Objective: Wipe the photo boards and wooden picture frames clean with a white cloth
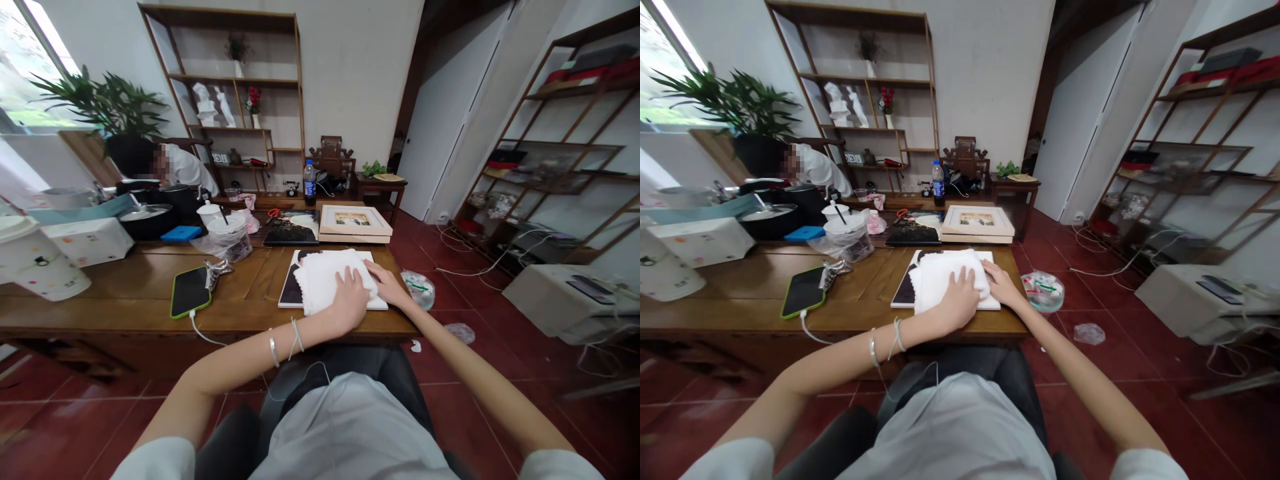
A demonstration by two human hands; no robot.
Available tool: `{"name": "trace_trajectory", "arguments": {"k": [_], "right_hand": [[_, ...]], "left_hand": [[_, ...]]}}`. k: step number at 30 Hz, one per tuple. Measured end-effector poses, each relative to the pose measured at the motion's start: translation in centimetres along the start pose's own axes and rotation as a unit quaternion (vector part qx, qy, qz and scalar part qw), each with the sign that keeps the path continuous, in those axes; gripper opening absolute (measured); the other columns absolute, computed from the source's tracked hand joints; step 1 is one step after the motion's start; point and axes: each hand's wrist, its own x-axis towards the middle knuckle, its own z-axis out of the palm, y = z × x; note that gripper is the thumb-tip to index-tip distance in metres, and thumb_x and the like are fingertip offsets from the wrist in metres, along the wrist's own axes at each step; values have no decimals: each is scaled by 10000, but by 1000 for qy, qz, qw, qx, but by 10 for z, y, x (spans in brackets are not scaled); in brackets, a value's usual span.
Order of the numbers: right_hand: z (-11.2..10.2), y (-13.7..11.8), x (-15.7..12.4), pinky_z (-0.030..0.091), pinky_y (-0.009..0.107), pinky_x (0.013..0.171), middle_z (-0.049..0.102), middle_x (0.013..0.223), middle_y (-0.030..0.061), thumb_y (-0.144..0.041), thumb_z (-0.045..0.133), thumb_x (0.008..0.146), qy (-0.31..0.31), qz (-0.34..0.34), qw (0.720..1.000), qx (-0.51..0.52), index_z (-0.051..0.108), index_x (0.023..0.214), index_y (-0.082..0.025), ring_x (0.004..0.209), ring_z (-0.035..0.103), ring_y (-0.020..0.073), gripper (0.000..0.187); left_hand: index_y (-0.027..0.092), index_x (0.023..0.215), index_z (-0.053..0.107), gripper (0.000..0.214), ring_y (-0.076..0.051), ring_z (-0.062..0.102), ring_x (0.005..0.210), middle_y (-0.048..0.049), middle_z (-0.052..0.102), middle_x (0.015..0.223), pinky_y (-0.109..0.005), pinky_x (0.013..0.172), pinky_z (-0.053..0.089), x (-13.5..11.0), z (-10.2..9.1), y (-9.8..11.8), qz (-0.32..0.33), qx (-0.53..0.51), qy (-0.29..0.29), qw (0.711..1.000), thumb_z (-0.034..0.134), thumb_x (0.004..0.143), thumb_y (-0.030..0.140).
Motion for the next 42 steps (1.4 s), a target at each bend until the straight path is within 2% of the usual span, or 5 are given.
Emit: {"name": "trace_trajectory", "arguments": {"k": [5,11,21,29,42], "right_hand": [[-1,-1,-1,312,422,1088,524,1329,33,-146,497,735,1,4,1000,4,604,1202,-241,1273,429,227,488],[-1,-3,-1,312,420,1088,529,1326,32,-166,490,752,-5,0,1000,9,621,1176,-243,1290,407,217,450],[3,-2,0,290,427,1094,524,1331,51,-215,467,819,12,-3,1000,-24,614,1185,-230,1277,425,229,395],[0,-6,0,363,420,1040,585,1256,53,-182,454,833,7,-31,999,-26,596,1194,-233,1220,483,227,391],[6,6,-1,292,432,1105,536,1311,81,-239,485,835,19,-1,1000,-20,610,1193,-190,1274,428,219,382]], "left_hand": [[117,1106,652,317,-389,351,1291,-233,427,1367,-572,965,349,-40,-5,19,78,15,21,997,444,876,179],[167,998,695,262,-355,320,1320,-174,395,1410,-547,991,343,-60,-13,7,139,-31,13,990,470,874,218],[128,952,640,210,-252,576,1056,-149,620,1133,-331,861,465,27,-3,-72,109,-112,-30,987,494,806,167],[132,859,616,177,-220,605,897,-107,644,982,-308,818,472,74,19,-74,126,-171,18,977,465,774,94],[97,910,649,300,-283,400,1280,-181,460,1359,-410,998,386,6,37,-123,62,-113,21,991,443,711,7]]}}
